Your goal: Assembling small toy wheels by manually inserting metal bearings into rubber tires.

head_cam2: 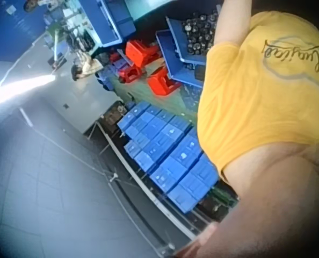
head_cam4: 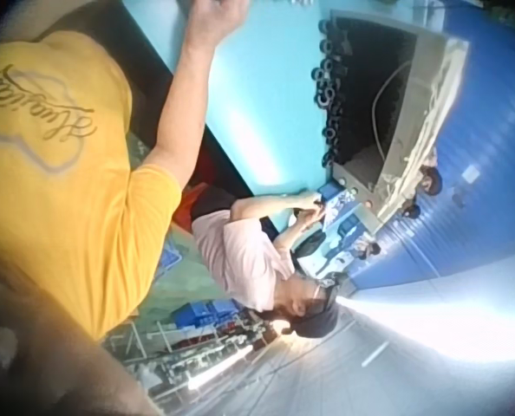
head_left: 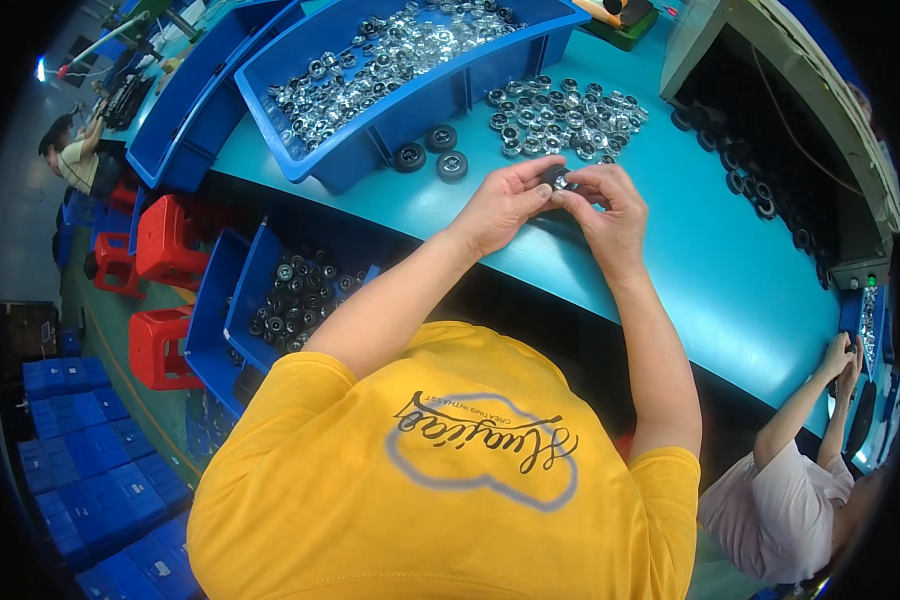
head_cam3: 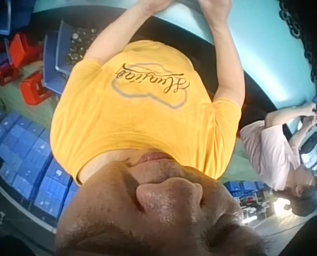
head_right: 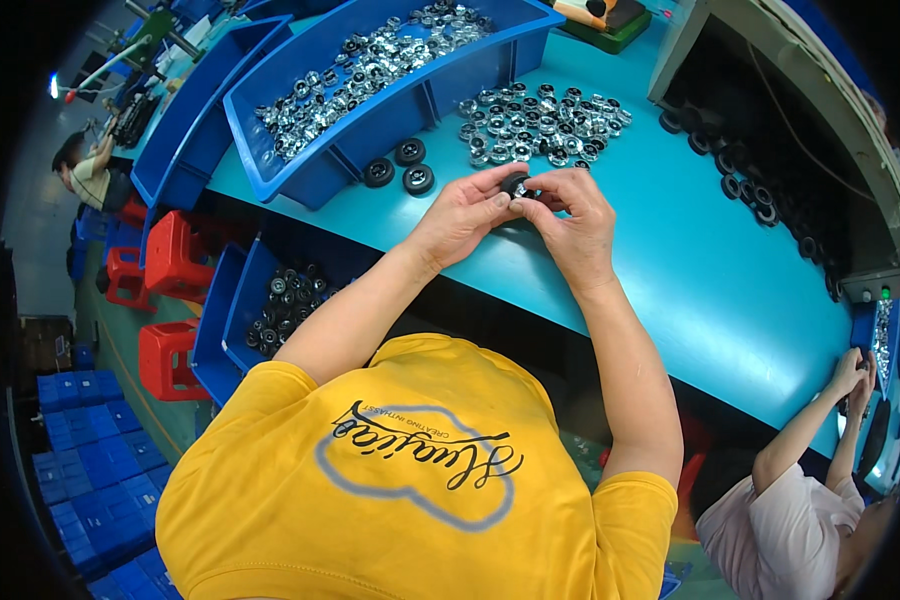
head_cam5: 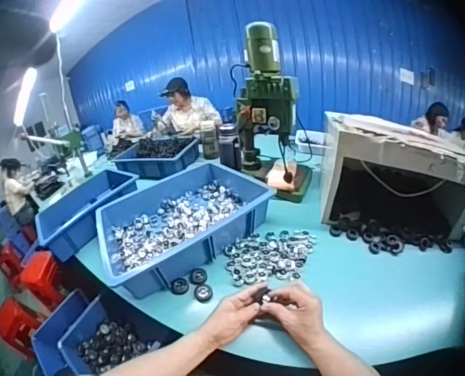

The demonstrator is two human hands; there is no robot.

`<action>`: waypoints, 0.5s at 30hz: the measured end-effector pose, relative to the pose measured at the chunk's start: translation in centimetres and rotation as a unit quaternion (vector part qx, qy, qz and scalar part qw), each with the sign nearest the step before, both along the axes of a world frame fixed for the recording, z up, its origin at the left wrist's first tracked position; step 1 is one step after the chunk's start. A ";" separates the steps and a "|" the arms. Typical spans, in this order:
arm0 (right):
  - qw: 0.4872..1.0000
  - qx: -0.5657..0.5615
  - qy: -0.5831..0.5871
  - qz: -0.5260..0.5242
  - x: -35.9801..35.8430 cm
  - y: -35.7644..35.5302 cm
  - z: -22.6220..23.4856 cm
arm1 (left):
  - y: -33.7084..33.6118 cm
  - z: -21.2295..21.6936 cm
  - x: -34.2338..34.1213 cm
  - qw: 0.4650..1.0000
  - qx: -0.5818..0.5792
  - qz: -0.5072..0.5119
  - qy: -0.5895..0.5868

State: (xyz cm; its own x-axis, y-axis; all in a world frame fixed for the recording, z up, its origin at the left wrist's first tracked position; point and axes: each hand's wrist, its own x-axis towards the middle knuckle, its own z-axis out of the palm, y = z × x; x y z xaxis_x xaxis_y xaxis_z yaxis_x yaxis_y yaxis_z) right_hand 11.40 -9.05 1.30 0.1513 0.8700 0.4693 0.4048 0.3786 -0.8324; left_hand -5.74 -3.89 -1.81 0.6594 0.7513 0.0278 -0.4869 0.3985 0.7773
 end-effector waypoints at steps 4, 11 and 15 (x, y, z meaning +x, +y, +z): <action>1.000 -0.001 -0.023 -0.020 0.0 -0.1 0.1 | -0.2 0.4 0.3 0.999 0.008 0.012 0.032; 0.998 -0.014 0.005 0.060 0.1 0.1 -0.5 | -0.6 0.1 0.9 0.988 0.087 0.084 0.096; 0.988 -0.064 0.116 0.080 0.9 0.4 -0.5 | -0.6 -0.3 0.8 0.986 0.085 0.122 0.078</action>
